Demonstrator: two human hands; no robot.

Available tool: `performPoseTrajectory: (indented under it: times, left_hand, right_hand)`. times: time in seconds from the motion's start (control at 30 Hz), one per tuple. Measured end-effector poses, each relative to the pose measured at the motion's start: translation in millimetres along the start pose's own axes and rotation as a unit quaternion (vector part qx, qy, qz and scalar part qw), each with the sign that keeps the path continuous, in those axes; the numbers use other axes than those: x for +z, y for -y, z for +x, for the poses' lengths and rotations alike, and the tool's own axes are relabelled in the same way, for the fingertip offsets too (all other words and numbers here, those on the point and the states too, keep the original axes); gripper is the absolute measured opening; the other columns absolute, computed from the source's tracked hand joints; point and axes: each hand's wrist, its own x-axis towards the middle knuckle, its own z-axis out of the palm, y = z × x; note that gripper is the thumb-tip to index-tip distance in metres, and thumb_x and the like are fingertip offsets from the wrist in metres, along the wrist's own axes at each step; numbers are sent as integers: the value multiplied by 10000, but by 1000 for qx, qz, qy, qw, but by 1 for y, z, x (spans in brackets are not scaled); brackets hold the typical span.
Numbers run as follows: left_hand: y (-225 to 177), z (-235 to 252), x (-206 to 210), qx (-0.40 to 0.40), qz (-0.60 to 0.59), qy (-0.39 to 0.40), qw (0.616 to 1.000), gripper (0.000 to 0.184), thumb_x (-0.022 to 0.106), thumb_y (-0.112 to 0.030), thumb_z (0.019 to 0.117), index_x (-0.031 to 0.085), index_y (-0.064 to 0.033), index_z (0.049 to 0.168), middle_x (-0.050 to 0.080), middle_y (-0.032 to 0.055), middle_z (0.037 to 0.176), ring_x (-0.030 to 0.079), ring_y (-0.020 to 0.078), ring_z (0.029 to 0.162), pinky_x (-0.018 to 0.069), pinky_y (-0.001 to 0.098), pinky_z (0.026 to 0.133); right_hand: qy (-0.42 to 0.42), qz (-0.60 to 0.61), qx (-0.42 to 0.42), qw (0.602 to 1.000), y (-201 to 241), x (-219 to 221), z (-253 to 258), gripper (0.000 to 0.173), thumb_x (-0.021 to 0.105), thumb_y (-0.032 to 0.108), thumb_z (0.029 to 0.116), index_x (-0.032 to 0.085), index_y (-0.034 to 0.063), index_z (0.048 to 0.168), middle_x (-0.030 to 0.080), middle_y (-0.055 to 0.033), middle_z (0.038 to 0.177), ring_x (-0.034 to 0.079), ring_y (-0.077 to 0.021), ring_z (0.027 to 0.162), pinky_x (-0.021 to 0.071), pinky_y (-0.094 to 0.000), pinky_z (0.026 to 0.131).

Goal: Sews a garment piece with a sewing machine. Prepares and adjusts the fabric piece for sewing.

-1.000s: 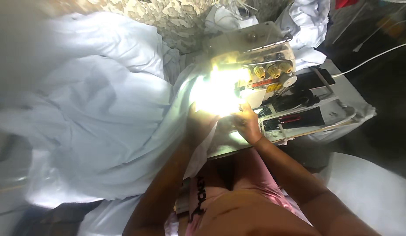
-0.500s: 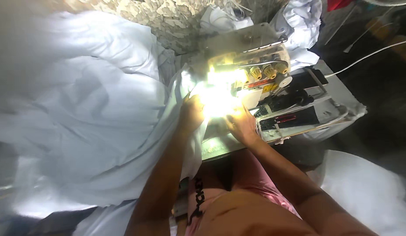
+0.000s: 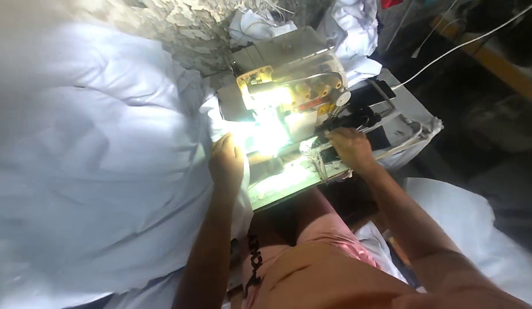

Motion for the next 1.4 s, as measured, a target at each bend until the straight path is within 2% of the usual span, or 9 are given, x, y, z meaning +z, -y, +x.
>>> performPoseTrajectory:
  times: [0.17,0.33,0.47,0.57,0.67,0.87,1.1,1.27,1.4]
  left_hand:
    - [2,-31,-13,1,-87,14,996,329,574,-98,1014,652,135,1233,613,300,1349,598,396,1285,453,494,1098]
    - [-1,-4,-35,40,25,0,999,274,542,-126,1037,731,-1,1191,646,195,1362,619,404,1242,483,570,1005]
    - [19,41,-40,96,86,128,983,394,457,-83,1058,600,-80,1425,625,199,1394,468,444,1406,203,717,1147]
    - [39,50,-51,75,112,159,978,262,551,-147,1048,704,-21,1220,701,247,1178,584,476,1247,175,774,1121]
    - [52,34,-68,84,78,69,991,206,638,-160,1001,743,14,1033,732,241,1028,645,488,1126,158,808,1090]
    - [25,-2,-92,103,-16,14,994,261,642,-237,985,755,-1,971,731,188,961,649,424,1096,160,775,1097]
    - [-1,-16,-89,140,-43,-15,989,213,668,-199,965,760,-7,951,732,179,982,646,406,1125,172,760,1104]
    - [-10,-17,-90,152,-80,-7,985,206,664,-216,969,762,-36,948,735,138,989,637,352,1158,217,708,1116]
    - [-27,-23,-92,226,-164,49,959,196,638,-216,989,769,-74,951,740,56,978,604,232,1203,345,468,1132]
  right_hand:
    - [13,2,-3,1000,-31,-13,-32,186,632,38,992,717,-23,1146,665,-274,1202,609,-523,1132,483,-689,913]
    - [-6,-21,3,1000,-50,-6,-41,251,634,70,1001,698,-23,1225,648,-278,1269,586,-537,1181,461,-705,926]
    - [-28,-69,-23,997,-56,-6,-40,194,615,77,1011,740,7,1143,693,-250,1169,600,-524,1155,452,-710,875]
    - [-23,-73,47,996,-55,-15,-47,222,528,41,1045,692,-63,1151,663,-302,1200,587,-538,1192,443,-719,933]
    - [-44,10,148,988,-34,-30,-47,317,414,89,1101,604,-99,1272,638,-346,1207,638,-553,1081,465,-724,904]
    - [-12,143,1,990,54,-35,-14,354,665,194,1005,579,20,1301,686,-205,1010,684,-369,800,553,-583,682]
    - [-63,9,-126,990,139,-9,48,209,640,32,933,722,-57,1104,701,-293,981,699,-494,865,546,-620,698]
    - [-49,52,-143,987,131,-6,51,198,648,20,922,726,-64,1083,709,-282,954,704,-484,850,545,-629,723]
    - [-35,135,-150,979,78,-18,27,259,670,157,972,722,-7,1166,706,-215,1099,708,-382,943,563,-573,798]
